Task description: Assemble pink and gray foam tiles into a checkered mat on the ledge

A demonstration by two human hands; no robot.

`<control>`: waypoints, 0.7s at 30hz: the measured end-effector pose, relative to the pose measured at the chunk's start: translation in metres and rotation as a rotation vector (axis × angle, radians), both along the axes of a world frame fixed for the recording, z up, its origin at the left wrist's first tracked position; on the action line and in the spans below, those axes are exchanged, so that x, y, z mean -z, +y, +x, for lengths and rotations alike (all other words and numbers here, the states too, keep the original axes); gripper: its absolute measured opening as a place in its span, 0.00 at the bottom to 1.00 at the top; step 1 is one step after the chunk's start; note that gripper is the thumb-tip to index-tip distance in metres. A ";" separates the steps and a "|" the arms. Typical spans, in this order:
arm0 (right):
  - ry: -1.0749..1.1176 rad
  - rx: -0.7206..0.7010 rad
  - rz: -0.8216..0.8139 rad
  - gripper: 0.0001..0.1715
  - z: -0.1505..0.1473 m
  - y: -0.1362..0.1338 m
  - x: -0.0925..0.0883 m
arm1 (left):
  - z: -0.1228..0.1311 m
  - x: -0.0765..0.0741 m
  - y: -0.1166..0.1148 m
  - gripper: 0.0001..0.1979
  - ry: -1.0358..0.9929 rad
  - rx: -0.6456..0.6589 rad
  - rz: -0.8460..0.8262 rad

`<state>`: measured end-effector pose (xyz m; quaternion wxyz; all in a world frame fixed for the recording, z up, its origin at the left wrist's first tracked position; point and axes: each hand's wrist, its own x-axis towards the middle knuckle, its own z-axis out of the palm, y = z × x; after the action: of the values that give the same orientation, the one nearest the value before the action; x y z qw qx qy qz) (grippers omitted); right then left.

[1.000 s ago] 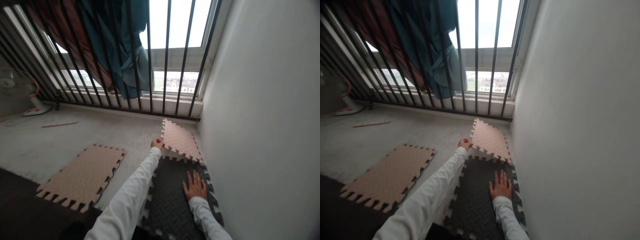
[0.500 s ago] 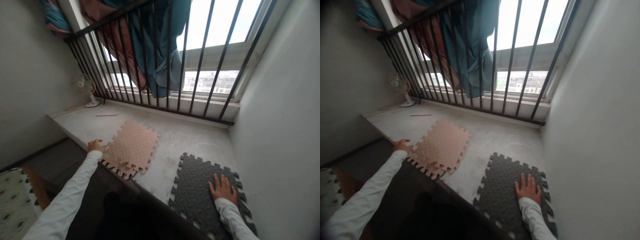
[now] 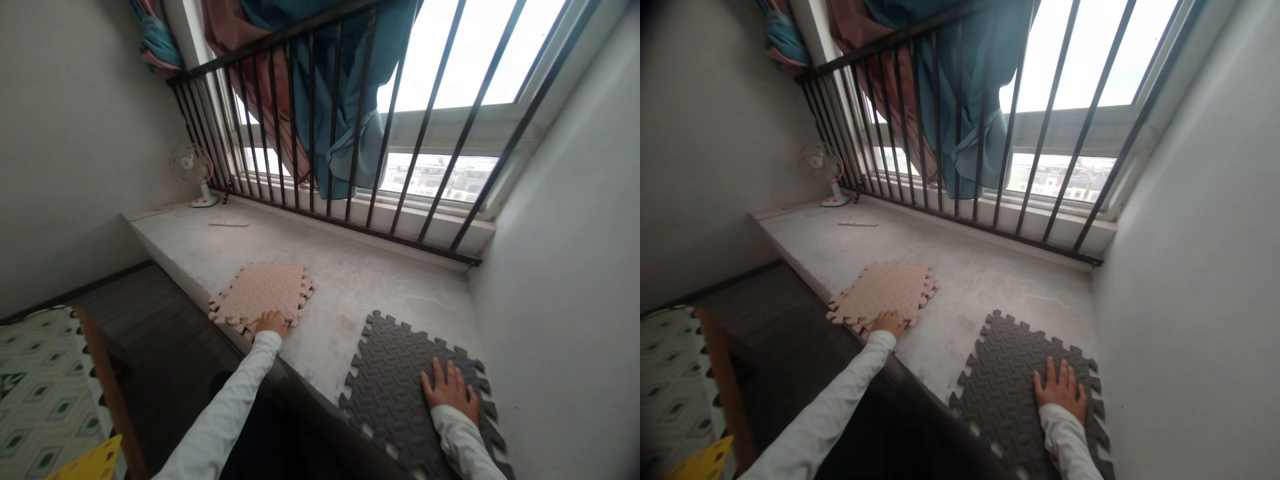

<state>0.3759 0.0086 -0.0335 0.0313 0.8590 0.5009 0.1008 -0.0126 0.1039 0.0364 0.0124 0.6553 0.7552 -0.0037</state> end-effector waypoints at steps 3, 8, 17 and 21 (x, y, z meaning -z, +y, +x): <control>0.029 -0.008 0.007 0.32 0.001 0.000 0.002 | -0.008 0.006 0.001 0.15 -0.036 0.003 0.049; 0.037 -0.008 0.008 0.32 0.000 0.000 -0.001 | -0.046 0.019 -0.009 0.14 -0.099 0.013 0.191; 0.059 -0.006 -0.012 0.32 0.001 0.000 -0.002 | -0.094 0.051 -0.036 0.14 -0.201 0.138 0.356; 0.102 -0.001 -0.037 0.33 0.001 0.001 -0.005 | -0.085 0.044 -0.037 0.13 -0.187 0.065 0.286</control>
<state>0.3764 0.0101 -0.0282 0.0215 0.8621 0.5040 0.0477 -0.0977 0.0669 -0.0077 -0.0109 0.6721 0.7219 0.1645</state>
